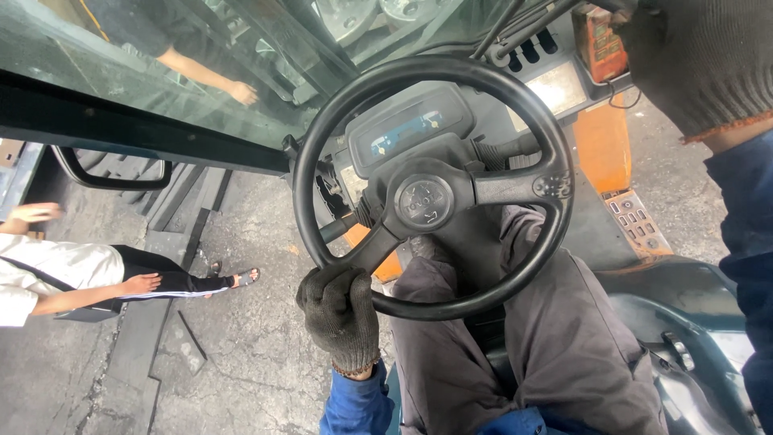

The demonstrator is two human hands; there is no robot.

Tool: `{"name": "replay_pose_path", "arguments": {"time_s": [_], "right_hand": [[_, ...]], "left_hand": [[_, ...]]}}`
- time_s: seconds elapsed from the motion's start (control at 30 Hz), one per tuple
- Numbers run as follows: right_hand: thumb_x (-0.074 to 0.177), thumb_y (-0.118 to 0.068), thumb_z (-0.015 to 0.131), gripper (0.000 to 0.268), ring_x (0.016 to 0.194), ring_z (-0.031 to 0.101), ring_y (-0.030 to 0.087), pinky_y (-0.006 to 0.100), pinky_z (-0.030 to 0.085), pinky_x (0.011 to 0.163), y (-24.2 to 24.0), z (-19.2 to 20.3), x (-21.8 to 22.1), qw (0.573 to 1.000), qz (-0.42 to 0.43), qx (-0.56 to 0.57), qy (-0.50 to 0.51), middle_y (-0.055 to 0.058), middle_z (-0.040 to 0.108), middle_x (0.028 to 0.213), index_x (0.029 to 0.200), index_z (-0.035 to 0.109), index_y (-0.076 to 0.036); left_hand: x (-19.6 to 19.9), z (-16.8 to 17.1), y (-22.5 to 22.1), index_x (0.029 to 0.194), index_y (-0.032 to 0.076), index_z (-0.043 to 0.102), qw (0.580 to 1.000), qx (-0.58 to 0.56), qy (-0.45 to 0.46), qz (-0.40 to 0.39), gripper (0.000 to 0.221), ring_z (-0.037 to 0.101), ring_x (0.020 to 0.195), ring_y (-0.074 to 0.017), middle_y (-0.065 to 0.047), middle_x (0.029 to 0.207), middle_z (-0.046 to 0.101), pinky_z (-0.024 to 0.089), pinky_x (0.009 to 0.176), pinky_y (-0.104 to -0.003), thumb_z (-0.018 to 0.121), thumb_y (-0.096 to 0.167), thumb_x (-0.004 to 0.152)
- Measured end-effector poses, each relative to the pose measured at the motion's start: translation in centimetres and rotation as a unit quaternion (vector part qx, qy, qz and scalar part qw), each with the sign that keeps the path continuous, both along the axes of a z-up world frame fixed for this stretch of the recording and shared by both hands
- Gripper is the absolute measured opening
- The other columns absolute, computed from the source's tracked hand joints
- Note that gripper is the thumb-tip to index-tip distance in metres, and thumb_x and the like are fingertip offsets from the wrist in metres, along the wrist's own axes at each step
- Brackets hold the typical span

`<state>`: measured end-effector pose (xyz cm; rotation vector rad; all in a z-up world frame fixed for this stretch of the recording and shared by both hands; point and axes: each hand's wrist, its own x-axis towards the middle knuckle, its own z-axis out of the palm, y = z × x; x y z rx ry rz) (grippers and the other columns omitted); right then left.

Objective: Operating a forklift by steering and manipulating control levers

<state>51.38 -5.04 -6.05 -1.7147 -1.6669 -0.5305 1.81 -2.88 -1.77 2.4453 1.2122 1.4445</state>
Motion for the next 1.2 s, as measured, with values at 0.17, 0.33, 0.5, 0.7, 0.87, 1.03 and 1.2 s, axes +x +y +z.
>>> {"name": "replay_pose_path", "arguments": {"time_s": [0.17, 0.33, 0.5, 0.7, 0.87, 1.03, 1.2], "right_hand": [[0.141, -0.051, 0.059, 0.050, 0.075, 0.067, 0.014, 0.033, 0.046, 0.085, -3.6, 1.0, -2.9, 0.923, -0.273, -0.153, -0.224, -0.010, 0.057, 0.073, 0.093, 0.059, -0.035], [0.142, -0.054, 0.046, 0.056, 0.069, 0.065, 0.016, 0.027, 0.047, 0.095, -8.2, 2.9, -9.0, 0.896, -0.301, -0.204, -0.255, -0.006, 0.058, 0.068, 0.092, 0.056, -0.031], [0.138, -0.062, 0.051, 0.039, 0.067, 0.062, 0.016, 0.026, 0.043, 0.070, -10.2, 0.0, -9.4, 0.893, -0.312, -0.216, -0.243, -0.003, 0.059, 0.073, 0.118, 0.056, -0.028], [0.134, -0.055, 0.055, 0.038, 0.070, 0.065, 0.016, 0.027, 0.043, 0.066, -11.4, -0.2, -11.2, 0.887, -0.329, -0.259, -0.197, -0.004, 0.060, 0.077, 0.109, 0.051, -0.026], [0.124, -0.034, 0.055, 0.019, 0.066, 0.066, 0.035, 0.042, 0.048, 0.064, -14.0, -2.0, -12.5, 0.911, -0.297, -0.285, -0.029, 0.010, 0.063, 0.075, 0.117, 0.055, -0.017], [0.118, -0.027, 0.065, 0.021, 0.074, 0.063, 0.045, 0.049, 0.046, 0.070, -14.3, -1.9, -12.5, 0.933, -0.238, -0.260, 0.076, 0.022, 0.061, 0.076, 0.116, 0.056, -0.008], [0.125, -0.009, 0.058, 0.027, 0.068, 0.044, 0.035, 0.047, 0.034, 0.069, -16.1, -7.1, -10.9, 0.939, -0.161, -0.202, 0.228, 0.015, 0.039, 0.071, 0.105, 0.043, 0.000]], "left_hand": [[0.2, 0.4, 0.1, 0.089, 0.010, 0.072, 1.000, -0.003, -0.014, -0.007, 0.015, 0.063, 0.099, -0.0288, -0.006, 0.096, 0.068, 0.051, 0.094, -0.041, 0.060, 0.012, 0.098], [0.5, 0.8, -0.1, 0.088, 0.009, 0.071, 1.000, -0.001, -0.029, -0.011, 0.017, 0.063, 0.098, -0.0291, -0.007, 0.096, 0.068, 0.050, 0.095, -0.041, 0.059, 0.013, 0.099], [0.3, 0.7, 0.0, 0.091, 0.009, 0.070, 1.000, 0.003, -0.016, -0.018, 0.019, 0.062, 0.098, -0.0299, -0.007, 0.097, 0.067, 0.050, 0.095, -0.042, 0.056, 0.016, 0.102], [0.3, 0.8, -0.2, 0.093, 0.006, 0.069, 0.999, -0.002, -0.036, -0.023, 0.020, 0.062, 0.101, -0.0315, -0.010, 0.099, 0.067, 0.052, 0.096, -0.043, 0.054, 0.014, 0.103], [0.6, 1.0, -0.1, 0.091, 0.005, 0.069, 0.999, 0.003, -0.040, -0.019, 0.020, 0.062, 0.099, -0.0309, -0.010, 0.096, 0.067, 0.052, 0.096, -0.043, 0.053, 0.010, 0.102], [0.9, 0.4, 0.0, 0.088, 0.006, 0.069, 0.999, 0.010, -0.052, -0.002, 0.014, 0.061, 0.097, -0.0301, -0.008, 0.096, 0.065, 0.053, 0.095, -0.042, 0.057, 0.001, 0.094], [0.6, 0.5, -0.3, 0.090, 0.009, 0.069, 0.999, 0.010, -0.046, -0.008, 0.018, 0.063, 0.098, -0.0295, -0.006, 0.096, 0.068, 0.052, 0.098, -0.042, 0.056, 0.015, 0.100]]}}
